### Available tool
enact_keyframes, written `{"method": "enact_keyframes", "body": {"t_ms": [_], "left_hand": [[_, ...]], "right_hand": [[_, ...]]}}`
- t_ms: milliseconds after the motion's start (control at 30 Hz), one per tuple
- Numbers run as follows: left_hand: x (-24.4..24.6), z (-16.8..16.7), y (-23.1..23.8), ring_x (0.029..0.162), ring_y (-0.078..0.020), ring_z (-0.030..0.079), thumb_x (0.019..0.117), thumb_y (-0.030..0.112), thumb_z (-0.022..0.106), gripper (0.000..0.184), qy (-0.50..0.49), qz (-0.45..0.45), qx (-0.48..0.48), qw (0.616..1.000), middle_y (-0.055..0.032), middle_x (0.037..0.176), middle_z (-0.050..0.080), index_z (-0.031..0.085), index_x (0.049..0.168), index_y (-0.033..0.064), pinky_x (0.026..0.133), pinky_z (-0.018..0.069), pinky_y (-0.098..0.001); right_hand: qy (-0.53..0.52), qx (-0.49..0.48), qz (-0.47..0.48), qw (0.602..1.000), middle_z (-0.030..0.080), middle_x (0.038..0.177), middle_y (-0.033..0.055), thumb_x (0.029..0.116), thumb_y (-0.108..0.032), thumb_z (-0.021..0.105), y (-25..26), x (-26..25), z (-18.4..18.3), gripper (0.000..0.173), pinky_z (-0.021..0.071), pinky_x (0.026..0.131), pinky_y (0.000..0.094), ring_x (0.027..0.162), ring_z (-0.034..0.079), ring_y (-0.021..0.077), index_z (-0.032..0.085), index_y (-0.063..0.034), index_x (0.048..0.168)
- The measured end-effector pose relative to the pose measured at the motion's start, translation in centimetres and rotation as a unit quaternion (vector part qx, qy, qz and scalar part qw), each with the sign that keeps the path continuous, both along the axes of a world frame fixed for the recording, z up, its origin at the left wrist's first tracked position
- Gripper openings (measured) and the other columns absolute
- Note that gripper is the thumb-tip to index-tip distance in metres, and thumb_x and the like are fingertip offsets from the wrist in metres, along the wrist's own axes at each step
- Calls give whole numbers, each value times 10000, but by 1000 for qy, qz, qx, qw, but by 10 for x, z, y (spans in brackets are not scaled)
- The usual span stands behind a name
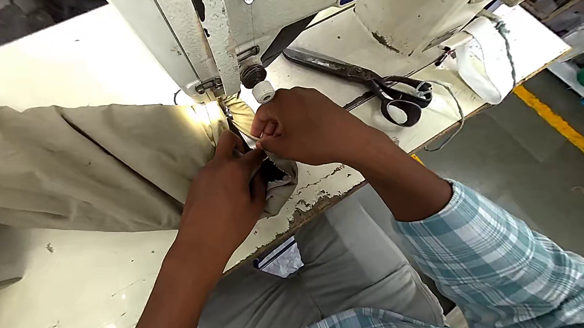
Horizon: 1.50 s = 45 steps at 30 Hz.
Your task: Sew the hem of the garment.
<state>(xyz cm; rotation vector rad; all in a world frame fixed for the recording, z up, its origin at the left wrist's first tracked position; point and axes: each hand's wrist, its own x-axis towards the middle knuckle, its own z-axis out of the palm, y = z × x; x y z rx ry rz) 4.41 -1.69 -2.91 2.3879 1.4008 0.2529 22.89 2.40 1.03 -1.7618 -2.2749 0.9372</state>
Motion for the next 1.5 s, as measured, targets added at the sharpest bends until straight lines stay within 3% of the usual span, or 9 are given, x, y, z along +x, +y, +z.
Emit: {"method": "enact_keyframes", "body": {"t_ms": [167,300,433,700,967,1067,1267,1400,1500], "left_hand": [[0,0,0,799,-186,643,971,166,610,281,-2,2,-12,1000,-80,1211,551,750,1214,188,615,574,-390],[0,0,0,779,-171,644,966,180,630,184,-2,-4,-6,1000,-73,1197,550,762,1093,175,600,575,-380],[0,0,-1,785,-174,645,966,177,629,200,1,-3,3,1000,-73,1202,549,767,1111,181,598,572,-373],[0,0,-1,796,-195,645,974,175,618,212,9,-4,-3,1000,-90,1220,543,756,1131,144,611,572,-385],[0,0,-1,780,-180,641,971,177,613,221,8,-3,-1,1000,-83,1214,542,760,1136,177,598,569,-378],[0,0,-1,778,-180,639,975,171,609,275,10,-1,-4,1000,-87,1222,537,749,1211,184,594,565,-376],[-1,-2,-1,765,-174,633,972,183,617,191,5,-4,4,1000,-82,1205,535,757,1101,173,586,560,-366],[-1,-3,-3,729,-194,638,961,167,616,215,-1,1,12,1000,-127,1398,471,768,1114,162,566,565,-389],[-1,-4,-4,844,-250,687,955,157,614,214,4,-7,17,1000,-109,1489,495,764,1108,156,642,585,-455]], "right_hand": [[62,-11,-5,998,721,950,1,1030,-222,612,-3,8,-2,175,555,774,392,856,677,124,745,-145,1114],[26,29,12,999,685,978,45,1003,-164,596,-14,-8,-7,177,545,787,442,910,665,192,759,-123,1059],[14,44,11,999,664,923,29,999,-178,594,-15,-9,-9,175,528,741,416,861,651,177,761,-132,1025],[44,34,-54,997,726,866,-11,932,-317,763,-6,0,-13,170,555,730,399,802,683,131,767,-154,982],[8,58,-64,996,716,822,-26,833,-253,813,0,-6,-5,98,540,718,442,811,682,150,760,-189,885],[48,58,-75,994,724,823,-40,878,-256,787,-2,-1,-9,61,552,714,423,786,683,122,771,-199,896],[74,45,-62,994,719,886,-25,975,-228,660,-13,-9,-19,136,541,716,430,831,673,133,790,-197,956],[85,53,-53,994,713,914,-17,979,-208,638,-13,-8,-24,158,533,733,417,852,665,135,791,-185,949],[58,39,-24,997,657,886,4,977,-176,617,-13,-11,-20,163,518,700,411,833,641,158,771,-157,927]]}}
